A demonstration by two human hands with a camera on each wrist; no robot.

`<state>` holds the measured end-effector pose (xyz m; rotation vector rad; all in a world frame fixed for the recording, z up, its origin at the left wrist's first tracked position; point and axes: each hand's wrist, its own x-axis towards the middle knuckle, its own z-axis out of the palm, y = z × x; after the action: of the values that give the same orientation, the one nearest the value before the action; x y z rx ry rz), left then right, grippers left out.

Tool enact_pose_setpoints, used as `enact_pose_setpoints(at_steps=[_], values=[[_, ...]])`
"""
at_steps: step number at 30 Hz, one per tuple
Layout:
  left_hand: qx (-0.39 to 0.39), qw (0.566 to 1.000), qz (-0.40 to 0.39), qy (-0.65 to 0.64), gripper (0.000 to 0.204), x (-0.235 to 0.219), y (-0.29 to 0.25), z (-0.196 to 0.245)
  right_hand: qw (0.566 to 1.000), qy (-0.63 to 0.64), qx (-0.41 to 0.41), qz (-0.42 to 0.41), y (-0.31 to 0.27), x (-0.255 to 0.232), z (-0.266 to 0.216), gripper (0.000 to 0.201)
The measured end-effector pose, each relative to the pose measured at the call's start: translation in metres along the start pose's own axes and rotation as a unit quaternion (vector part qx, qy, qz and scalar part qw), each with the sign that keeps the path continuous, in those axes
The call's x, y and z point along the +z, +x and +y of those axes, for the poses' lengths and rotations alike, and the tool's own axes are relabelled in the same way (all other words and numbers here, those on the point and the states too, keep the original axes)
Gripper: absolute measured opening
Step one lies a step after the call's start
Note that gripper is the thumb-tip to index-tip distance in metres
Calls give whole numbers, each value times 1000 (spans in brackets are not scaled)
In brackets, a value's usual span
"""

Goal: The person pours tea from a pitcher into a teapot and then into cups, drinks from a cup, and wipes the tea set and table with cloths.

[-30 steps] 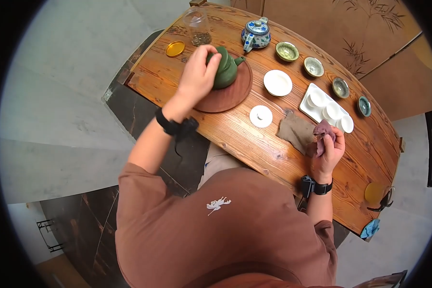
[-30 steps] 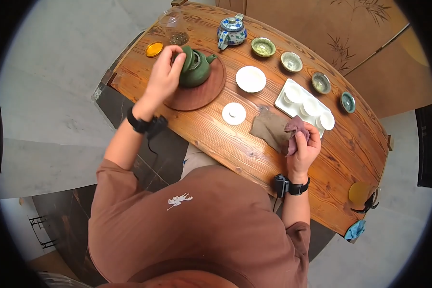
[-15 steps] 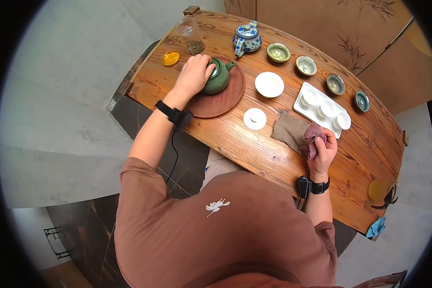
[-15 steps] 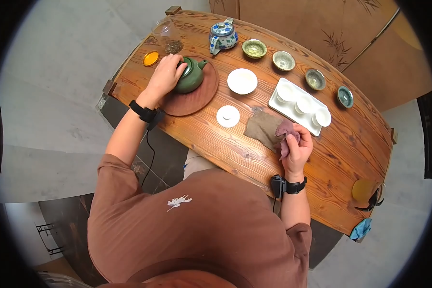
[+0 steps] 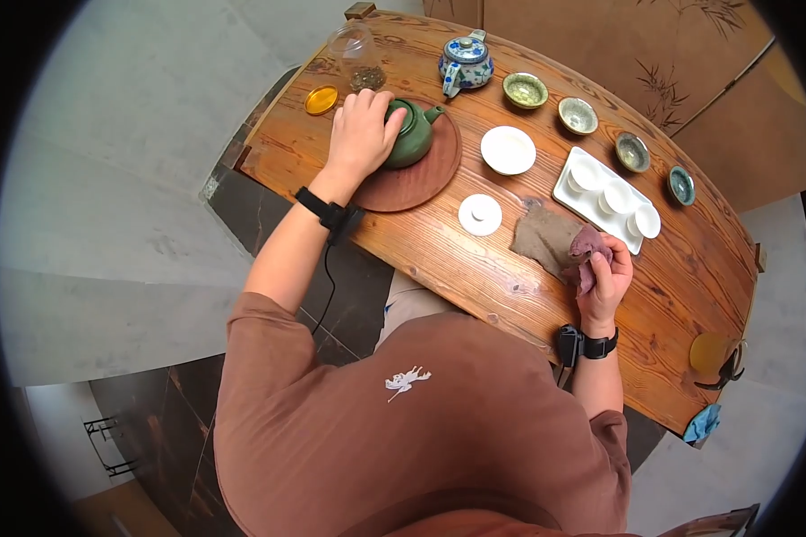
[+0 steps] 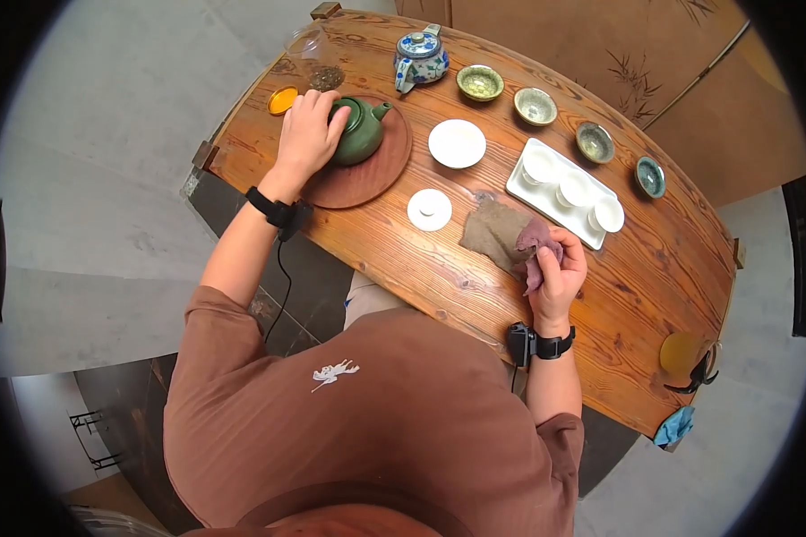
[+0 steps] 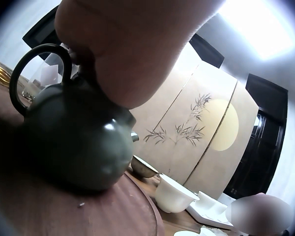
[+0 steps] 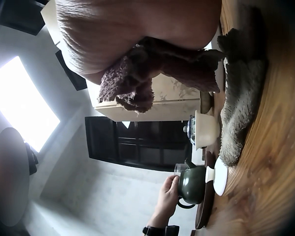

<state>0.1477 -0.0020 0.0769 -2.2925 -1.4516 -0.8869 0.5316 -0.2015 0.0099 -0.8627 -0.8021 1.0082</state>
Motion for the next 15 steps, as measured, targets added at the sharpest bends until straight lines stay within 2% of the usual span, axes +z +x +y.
enact_pose_setpoints(at_steps=[3,9,15], values=[[-2,997,55,-49,21,-9,-24,11,1000,11,11,-16,-1,-8,0,23],[-15,992,8,-122,27,-17,-101,35,1000,4,8,-27,-2,-17,11,25],[-45,997,-48,-49,41,-6,-125,43,999,0,13,-34,-2,-14,12,25]])
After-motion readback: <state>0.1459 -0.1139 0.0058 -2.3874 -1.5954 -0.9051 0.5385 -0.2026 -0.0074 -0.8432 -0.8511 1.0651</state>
